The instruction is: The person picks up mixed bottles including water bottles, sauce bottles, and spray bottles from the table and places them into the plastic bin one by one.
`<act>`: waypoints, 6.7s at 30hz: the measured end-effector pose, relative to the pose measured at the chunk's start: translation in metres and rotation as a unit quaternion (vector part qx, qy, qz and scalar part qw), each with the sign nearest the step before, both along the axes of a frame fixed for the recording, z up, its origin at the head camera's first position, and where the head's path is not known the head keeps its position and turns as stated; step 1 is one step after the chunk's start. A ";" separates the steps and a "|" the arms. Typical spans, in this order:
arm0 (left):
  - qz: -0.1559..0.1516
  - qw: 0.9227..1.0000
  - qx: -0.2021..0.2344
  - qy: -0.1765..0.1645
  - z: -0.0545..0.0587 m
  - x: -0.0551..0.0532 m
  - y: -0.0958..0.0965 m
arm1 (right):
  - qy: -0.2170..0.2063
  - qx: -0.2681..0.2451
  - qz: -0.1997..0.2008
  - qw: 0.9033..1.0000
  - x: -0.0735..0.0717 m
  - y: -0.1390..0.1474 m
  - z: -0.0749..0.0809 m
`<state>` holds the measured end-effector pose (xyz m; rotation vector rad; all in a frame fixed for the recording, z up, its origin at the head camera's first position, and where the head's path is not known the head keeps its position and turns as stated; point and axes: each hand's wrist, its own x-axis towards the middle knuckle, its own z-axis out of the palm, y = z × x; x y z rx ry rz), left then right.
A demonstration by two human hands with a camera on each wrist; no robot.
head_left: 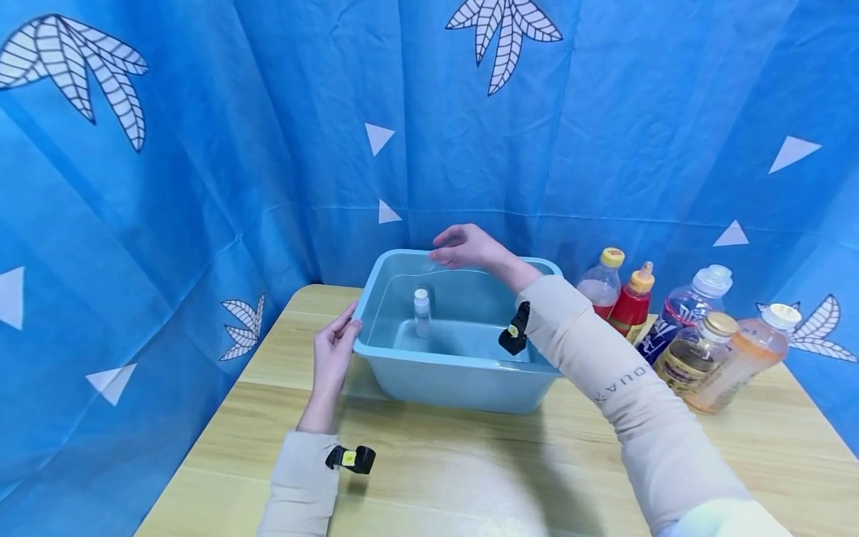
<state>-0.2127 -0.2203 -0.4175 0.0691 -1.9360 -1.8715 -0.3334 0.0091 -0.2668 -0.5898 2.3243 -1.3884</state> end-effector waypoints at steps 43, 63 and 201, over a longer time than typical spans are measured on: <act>0.005 1.000 -0.012 -0.029 0.017 -0.001 0.004 | 0.211 0.010 -0.085 0.974 0.087 0.087 0.014; -0.007 1.000 -0.007 0.020 -0.071 -0.057 -0.038 | 0.292 -0.054 -0.189 0.936 0.126 0.124 -0.019; -0.026 0.999 0.028 0.011 -0.029 -0.032 -0.020 | 0.192 -0.128 -0.577 0.783 0.119 0.264 -0.092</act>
